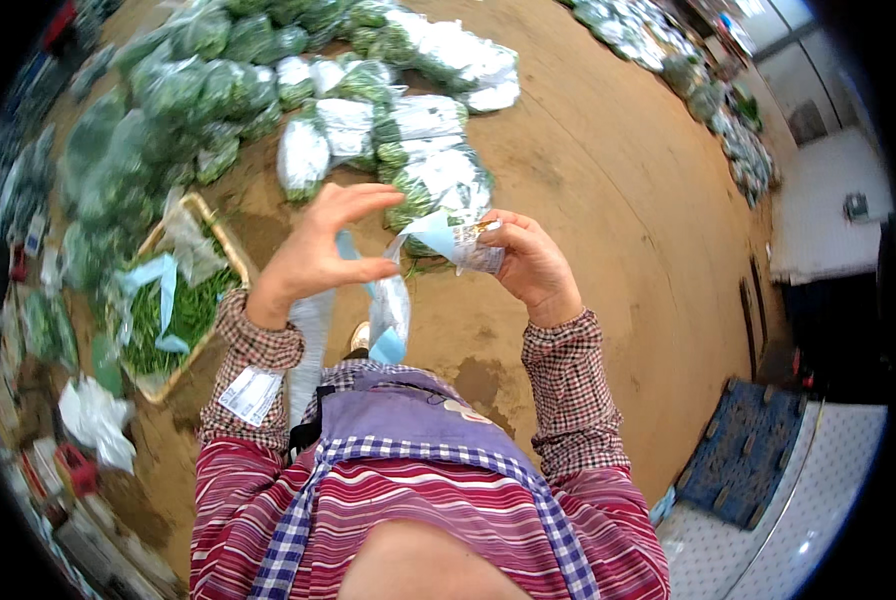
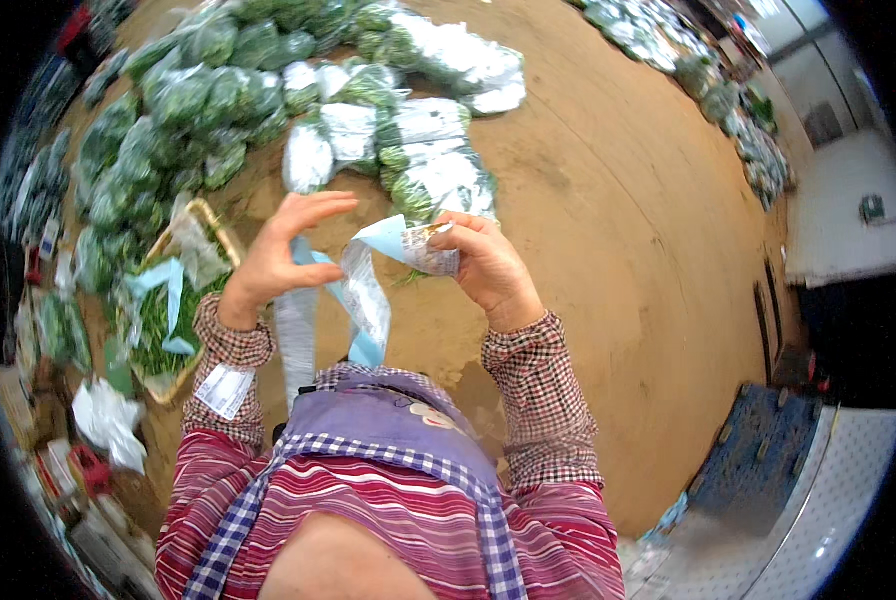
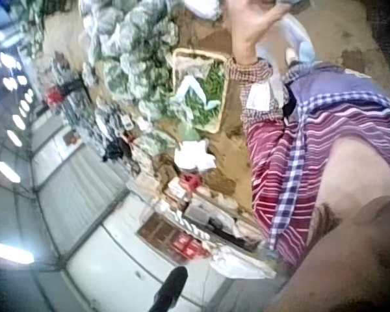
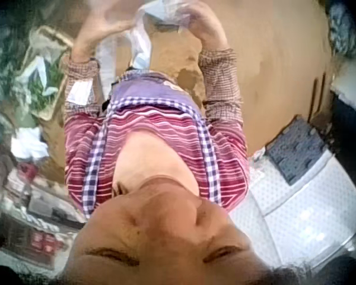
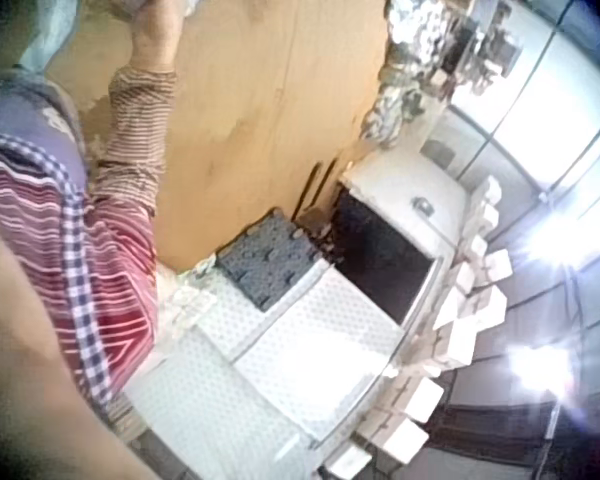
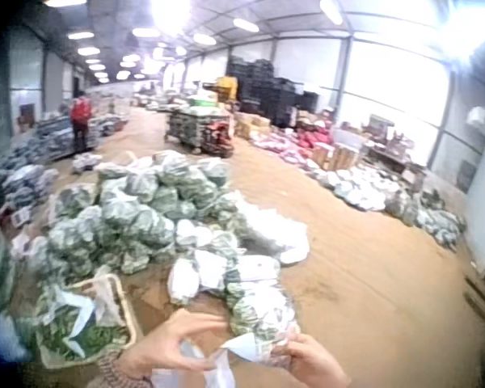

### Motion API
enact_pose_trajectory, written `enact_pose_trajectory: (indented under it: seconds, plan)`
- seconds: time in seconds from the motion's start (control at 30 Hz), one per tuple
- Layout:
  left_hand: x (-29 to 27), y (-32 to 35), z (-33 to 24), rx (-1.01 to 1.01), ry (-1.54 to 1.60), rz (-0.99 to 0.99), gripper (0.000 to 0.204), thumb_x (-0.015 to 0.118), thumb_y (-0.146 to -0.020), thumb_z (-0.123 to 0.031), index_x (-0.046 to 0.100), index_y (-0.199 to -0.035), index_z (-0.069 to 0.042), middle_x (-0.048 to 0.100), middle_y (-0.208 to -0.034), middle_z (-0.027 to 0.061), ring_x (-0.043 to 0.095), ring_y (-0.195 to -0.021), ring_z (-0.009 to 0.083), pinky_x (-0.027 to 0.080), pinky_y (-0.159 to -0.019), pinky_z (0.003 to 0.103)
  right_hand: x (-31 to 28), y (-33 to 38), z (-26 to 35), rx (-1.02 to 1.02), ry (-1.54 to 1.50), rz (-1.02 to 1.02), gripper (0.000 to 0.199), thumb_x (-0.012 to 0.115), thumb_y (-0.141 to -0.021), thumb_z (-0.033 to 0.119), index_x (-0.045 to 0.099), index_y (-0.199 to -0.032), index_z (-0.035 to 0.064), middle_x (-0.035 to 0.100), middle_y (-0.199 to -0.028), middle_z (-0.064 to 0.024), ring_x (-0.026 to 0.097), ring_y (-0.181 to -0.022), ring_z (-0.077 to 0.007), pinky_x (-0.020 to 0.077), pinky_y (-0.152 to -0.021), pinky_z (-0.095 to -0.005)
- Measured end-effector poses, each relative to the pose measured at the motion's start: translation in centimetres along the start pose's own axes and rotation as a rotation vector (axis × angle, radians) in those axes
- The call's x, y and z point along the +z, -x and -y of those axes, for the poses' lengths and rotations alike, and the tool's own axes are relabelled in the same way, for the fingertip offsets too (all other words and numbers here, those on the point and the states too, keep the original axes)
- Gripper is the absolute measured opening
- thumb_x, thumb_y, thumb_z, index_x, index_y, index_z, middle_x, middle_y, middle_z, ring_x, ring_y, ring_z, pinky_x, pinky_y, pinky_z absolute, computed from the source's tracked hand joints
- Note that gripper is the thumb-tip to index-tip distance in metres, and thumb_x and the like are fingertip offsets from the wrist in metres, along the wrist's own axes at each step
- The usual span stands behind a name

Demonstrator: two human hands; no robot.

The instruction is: The person sits on the floor and packs leafy green vegetables into clear plastic bags, ties them, and places them on the floor. Then the person stands, walks to a crate, and applies printed labels to prepackaged cauliflower heads.

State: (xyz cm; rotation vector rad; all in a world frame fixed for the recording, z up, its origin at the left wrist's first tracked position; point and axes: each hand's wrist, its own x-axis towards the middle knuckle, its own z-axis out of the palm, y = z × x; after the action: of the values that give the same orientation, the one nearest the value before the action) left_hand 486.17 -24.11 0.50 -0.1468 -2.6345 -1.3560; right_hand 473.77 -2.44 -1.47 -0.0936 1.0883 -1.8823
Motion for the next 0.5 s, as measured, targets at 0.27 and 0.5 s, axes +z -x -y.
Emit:
enact_pose_trajectory:
  seconds: [0.27,0.5]
  plan:
    - [12.6,-18.2,1.4,0.087,0.369,0.440,0.061,0.073,-0.054,-0.020,0.051,-0.110,-0.007,0.052,-0.110,0.0046,0.039,-0.082,0.0139,0.036,-0.076,0.026,-10.3,1.0,7.8,-0.134,-0.135,-0.198,0.009,0.054,-0.071,0.001,0.056,-0.080,0.0012,0.058,-0.075,-0.0030,0.055,-0.067,-0.0105,0.0443,-0.063,-0.0234]
    - [26.5,-33.3,-1.3,0.352,0.360,0.566,0.038,0.063,-0.062,-0.007,0.059,-0.100,-0.007,0.053,-0.108,0.0089,0.046,-0.093,0.0166,0.038,-0.079,0.029,-24.7,3.8,16.6,-0.413,0.405,-0.567,0.003,0.053,-0.068,0.005,0.055,-0.069,0.0025,0.050,-0.066,0.0014,0.045,-0.059,-0.0056,0.0349,-0.052,-0.0204]
